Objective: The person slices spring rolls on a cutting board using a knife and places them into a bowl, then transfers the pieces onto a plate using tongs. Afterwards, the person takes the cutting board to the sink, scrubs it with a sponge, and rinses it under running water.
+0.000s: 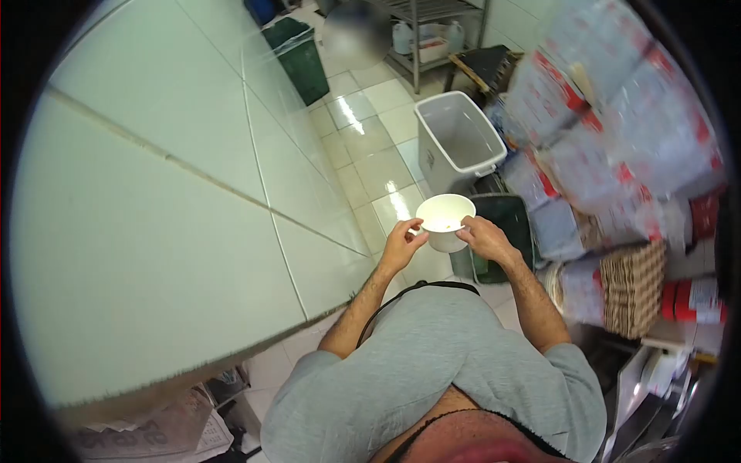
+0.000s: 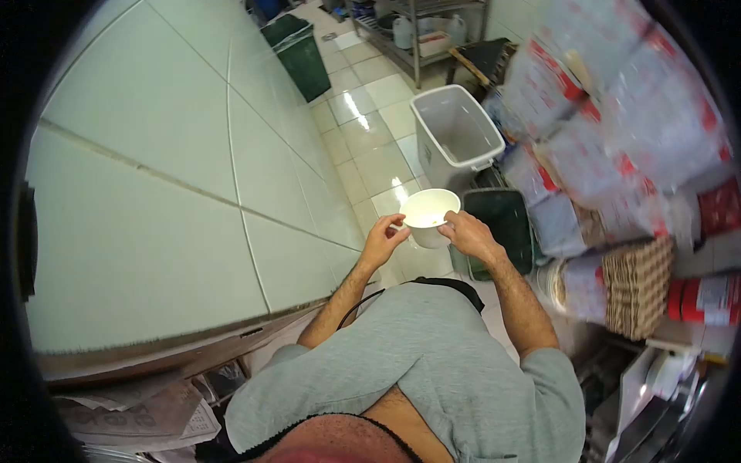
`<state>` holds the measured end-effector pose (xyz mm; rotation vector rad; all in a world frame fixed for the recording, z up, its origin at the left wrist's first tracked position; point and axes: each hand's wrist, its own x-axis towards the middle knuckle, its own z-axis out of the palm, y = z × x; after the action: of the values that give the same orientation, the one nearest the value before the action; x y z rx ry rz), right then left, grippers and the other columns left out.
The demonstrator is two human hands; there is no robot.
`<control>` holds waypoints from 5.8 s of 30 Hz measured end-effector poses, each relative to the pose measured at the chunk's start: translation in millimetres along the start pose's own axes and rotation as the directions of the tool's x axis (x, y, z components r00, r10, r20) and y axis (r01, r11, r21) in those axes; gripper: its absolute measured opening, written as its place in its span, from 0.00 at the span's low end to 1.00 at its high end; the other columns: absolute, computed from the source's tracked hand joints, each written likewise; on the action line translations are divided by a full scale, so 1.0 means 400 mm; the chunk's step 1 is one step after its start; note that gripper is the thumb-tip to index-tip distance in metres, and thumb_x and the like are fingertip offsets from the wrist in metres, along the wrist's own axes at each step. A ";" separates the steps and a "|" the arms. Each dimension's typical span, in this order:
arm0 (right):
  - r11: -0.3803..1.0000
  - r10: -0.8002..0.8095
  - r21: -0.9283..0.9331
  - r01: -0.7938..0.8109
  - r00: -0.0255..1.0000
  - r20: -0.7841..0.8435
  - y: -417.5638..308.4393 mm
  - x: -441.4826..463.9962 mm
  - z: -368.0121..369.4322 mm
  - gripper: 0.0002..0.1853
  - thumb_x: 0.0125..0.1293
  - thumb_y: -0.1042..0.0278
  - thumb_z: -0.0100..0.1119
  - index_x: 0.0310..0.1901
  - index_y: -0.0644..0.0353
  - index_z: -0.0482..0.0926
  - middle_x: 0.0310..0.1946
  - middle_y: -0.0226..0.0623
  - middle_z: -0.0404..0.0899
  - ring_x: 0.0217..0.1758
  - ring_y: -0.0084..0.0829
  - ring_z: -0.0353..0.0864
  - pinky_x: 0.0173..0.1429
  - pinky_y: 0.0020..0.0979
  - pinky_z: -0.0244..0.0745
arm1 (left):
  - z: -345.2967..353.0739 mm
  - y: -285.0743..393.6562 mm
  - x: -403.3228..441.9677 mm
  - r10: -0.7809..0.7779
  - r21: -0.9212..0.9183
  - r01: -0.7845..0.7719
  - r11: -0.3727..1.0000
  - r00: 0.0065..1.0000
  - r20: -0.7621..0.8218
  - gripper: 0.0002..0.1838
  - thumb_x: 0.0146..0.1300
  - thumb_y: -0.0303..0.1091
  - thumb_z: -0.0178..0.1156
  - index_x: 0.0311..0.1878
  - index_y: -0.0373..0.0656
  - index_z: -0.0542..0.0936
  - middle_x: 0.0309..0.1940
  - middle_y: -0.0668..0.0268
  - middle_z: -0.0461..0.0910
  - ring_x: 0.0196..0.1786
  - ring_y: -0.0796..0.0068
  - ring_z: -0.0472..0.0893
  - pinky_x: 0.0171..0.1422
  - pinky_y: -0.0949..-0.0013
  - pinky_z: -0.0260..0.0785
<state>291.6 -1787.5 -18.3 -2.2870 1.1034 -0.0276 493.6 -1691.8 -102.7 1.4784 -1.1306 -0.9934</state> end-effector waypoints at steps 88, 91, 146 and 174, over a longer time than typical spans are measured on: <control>-0.154 0.395 0.696 0.701 -0.602 0.694 -0.222 -0.640 0.877 0.13 0.57 0.63 0.56 0.41 0.61 0.75 0.26 0.34 0.77 0.20 0.25 0.77 0.19 0.28 0.70 | 1.398 -0.249 -0.249 -0.626 -0.143 -0.808 0.572 -0.543 0.560 0.14 0.51 0.29 0.58 0.42 0.38 0.76 0.32 0.63 0.80 0.26 0.73 0.79 0.26 0.71 0.69; -0.082 0.354 0.752 0.654 -0.687 0.635 -0.208 -0.769 0.925 0.12 0.57 0.63 0.56 0.39 0.62 0.76 0.23 0.35 0.77 0.18 0.26 0.76 0.19 0.29 0.70 | 1.474 -0.199 -0.370 -0.639 -0.165 -0.839 0.519 -0.509 0.576 0.13 0.51 0.27 0.58 0.41 0.37 0.77 0.32 0.62 0.79 0.27 0.73 0.79 0.29 0.71 0.72; 0.254 0.132 0.835 0.489 -0.872 0.471 0.412 -3.929 1.224 0.17 0.58 0.63 0.59 0.47 0.61 0.73 0.28 0.38 0.75 0.28 0.29 0.76 0.31 0.31 0.71 | 3.191 -0.184 -2.569 -0.498 -0.413 -0.757 0.506 -0.648 0.577 0.08 0.54 0.33 0.55 0.26 0.42 0.79 0.18 0.70 0.76 0.23 0.78 0.74 0.29 0.72 0.67; -0.371 -0.620 0.620 0.691 -0.681 0.388 -0.110 -5.204 1.558 0.15 0.57 0.65 0.50 0.46 0.58 0.76 0.39 0.50 0.78 0.45 0.48 0.78 0.49 0.44 0.73 | 3.779 0.007 -4.258 -0.523 -0.385 -0.647 0.658 -0.760 0.385 0.10 0.57 0.31 0.57 0.41 0.39 0.76 0.25 0.69 0.74 0.25 0.81 0.71 0.23 0.76 0.63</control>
<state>-877.1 44.9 -33.7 -1.9249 -1.8208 0.3025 -1348.5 -367.6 -301.7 0.6307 1.9523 0.7943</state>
